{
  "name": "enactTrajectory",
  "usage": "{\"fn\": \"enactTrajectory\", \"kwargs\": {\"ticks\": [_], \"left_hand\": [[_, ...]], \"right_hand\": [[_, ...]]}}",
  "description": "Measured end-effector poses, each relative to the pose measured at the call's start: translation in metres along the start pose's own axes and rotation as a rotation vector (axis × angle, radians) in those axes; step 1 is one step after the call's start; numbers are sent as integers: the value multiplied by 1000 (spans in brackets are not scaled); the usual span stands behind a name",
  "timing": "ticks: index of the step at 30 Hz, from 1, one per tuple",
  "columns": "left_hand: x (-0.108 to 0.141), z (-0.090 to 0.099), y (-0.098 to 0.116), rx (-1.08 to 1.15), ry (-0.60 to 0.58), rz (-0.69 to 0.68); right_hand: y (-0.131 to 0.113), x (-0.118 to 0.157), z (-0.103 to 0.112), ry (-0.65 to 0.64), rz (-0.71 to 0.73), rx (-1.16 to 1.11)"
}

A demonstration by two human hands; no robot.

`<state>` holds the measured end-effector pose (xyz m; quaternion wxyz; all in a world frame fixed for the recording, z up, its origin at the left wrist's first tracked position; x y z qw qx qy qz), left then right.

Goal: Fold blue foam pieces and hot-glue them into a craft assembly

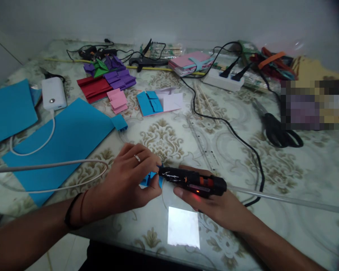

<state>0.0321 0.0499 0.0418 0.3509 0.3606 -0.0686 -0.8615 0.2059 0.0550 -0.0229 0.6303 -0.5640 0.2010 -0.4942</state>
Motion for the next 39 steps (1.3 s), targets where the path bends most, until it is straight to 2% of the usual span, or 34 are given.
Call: {"fn": "enactTrajectory", "kwargs": {"ticks": [5, 10, 15, 19, 23, 34, 39], "left_hand": [[-1, 3, 4, -1, 39, -59], [0, 3, 4, -19, 68, -38], [0, 4, 4, -4, 63, -15], [1, 5, 4, -7, 67, 9], [2, 4, 4, -21, 64, 31], [2, 6, 6, -48, 74, 32], [0, 4, 2, -60, 57, 24]], "right_hand": [[11, 2, 1, 26, -45, 22], [22, 7, -1, 55, -102, -41], [12, 7, -3, 10, -163, -82], [-4, 1, -7, -69, -86, -116], [-9, -2, -5, -56, -43, -120], [-13, -2, -6, -52, -3, -144], [6, -1, -5, -63, -136, -184]]}}
Point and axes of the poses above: each hand's wrist, its own x-axis away from the middle knuckle, its own z-axis out of the back of the hand, y = z × x, the point moved 7 cm from there along -x, towards the middle knuckle, and after that the axes turned 4 degrees about -z, right-handed, at the moved point
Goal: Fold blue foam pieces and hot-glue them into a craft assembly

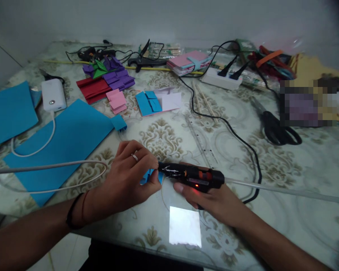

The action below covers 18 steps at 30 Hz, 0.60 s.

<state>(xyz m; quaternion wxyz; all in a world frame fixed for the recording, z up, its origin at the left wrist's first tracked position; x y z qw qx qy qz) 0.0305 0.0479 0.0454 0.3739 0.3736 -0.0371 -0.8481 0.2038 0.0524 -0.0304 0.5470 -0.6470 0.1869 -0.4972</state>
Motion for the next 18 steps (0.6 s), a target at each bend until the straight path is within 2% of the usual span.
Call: {"fn": "enactTrajectory", "kwargs": {"ticks": [4, 9, 13, 18], "left_hand": [[-1, -1, -4, 64, -40, 41], [-4, 9, -2, 96, -6, 64], [-5, 10, -2, 131, -15, 57], [-2, 5, -4, 180, -9, 40]], "right_hand": [[18, -4, -1, -99, -95, -220], [19, -7, -2, -128, -179, -496], [17, -6, -4, -141, -235, -535], [18, -6, -5, -146, -231, -508]]}}
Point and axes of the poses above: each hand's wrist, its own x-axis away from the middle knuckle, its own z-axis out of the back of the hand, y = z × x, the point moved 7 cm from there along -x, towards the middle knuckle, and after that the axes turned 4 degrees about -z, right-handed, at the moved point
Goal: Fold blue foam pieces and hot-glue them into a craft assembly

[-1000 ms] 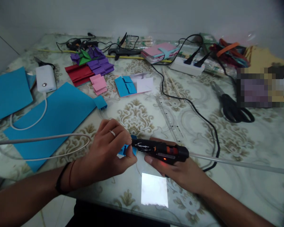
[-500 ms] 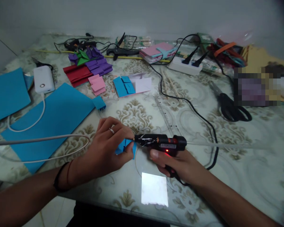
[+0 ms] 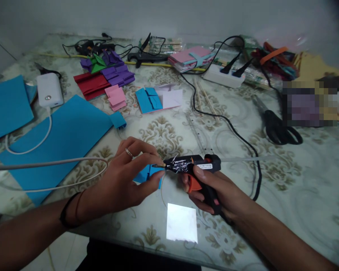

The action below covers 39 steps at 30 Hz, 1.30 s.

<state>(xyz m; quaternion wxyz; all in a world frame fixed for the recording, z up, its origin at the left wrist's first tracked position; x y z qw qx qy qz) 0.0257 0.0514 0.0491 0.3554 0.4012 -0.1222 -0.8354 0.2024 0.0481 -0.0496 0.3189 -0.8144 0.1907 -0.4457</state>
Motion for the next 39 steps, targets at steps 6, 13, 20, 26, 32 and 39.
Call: {"fn": "enactTrajectory", "kwargs": {"ticks": [6, 13, 20, 26, 32, 39], "left_hand": [[-1, -2, -4, 73, -32, 19], [0, -3, -7, 132, -20, 48], [0, -4, -6, 170, -62, 58], [0, -5, -6, 169, -75, 56], [0, -6, -5, 155, -80, 60], [1, -6, -5, 152, -73, 68]], "right_hand": [[-2, 2, -4, -42, 49, 33], [0, 4, -1, -17, 80, 100], [0, 5, -2, -13, 129, 173], [2, 5, -3, -22, 134, 199], [3, 5, -5, -36, 145, 205], [3, 6, -3, -20, 152, 229]]}}
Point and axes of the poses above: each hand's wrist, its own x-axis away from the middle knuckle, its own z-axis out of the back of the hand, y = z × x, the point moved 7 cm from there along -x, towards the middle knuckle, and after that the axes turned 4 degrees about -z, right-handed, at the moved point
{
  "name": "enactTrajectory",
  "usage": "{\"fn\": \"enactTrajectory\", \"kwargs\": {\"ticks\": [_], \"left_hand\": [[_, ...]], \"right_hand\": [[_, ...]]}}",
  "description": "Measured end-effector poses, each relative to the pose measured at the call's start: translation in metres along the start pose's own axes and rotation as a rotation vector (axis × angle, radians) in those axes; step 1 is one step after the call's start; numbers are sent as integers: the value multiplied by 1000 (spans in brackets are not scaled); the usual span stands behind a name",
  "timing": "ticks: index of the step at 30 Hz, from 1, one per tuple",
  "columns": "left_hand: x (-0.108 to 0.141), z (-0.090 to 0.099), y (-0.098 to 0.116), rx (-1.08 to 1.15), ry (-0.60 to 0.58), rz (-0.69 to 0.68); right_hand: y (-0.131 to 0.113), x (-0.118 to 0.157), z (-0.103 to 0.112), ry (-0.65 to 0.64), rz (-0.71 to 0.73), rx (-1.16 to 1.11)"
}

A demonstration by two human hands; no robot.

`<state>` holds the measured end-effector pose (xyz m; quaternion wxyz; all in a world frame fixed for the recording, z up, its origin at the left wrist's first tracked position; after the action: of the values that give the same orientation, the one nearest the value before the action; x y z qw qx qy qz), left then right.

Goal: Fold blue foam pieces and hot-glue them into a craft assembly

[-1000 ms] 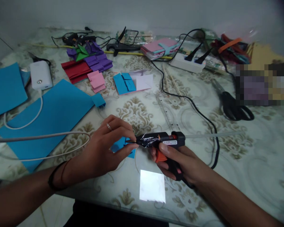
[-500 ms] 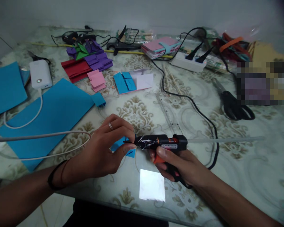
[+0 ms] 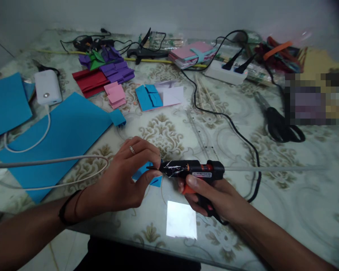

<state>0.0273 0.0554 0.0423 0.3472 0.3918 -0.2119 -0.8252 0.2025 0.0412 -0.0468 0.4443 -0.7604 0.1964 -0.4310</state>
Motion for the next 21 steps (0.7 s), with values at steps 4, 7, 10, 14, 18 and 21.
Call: {"fn": "enactTrajectory", "kwargs": {"ticks": [4, 7, 10, 14, 18, 21], "left_hand": [[0, 2, -1, -38, 23, -20], [-1, 4, 0, -65, 41, -45], [0, 4, 0, -70, 39, -57], [1, 4, -1, -91, 28, -55], [2, 3, -1, -95, 13, -77], [3, 2, -1, -94, 7, -84]], "right_hand": [[-1, 0, 2, 54, 0, 3], [-3, 0, 6, 108, 2, 44], [-4, 1, 9, 106, -7, 101], [-4, 2, 12, 110, -30, 123], [-3, 1, 14, 129, -73, 155], [-3, 0, 14, 135, -79, 168]]}}
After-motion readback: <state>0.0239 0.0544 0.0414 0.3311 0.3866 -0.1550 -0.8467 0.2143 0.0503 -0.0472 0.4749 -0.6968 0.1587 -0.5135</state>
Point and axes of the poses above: each hand's wrist, its own x-axis away from the middle knuckle, its own z-axis out of the back of the hand, y = z × x, the point moved 7 cm from there along -x, towards the middle knuckle, and after that the axes turned 4 degrees about -z, right-handed, at the moved point
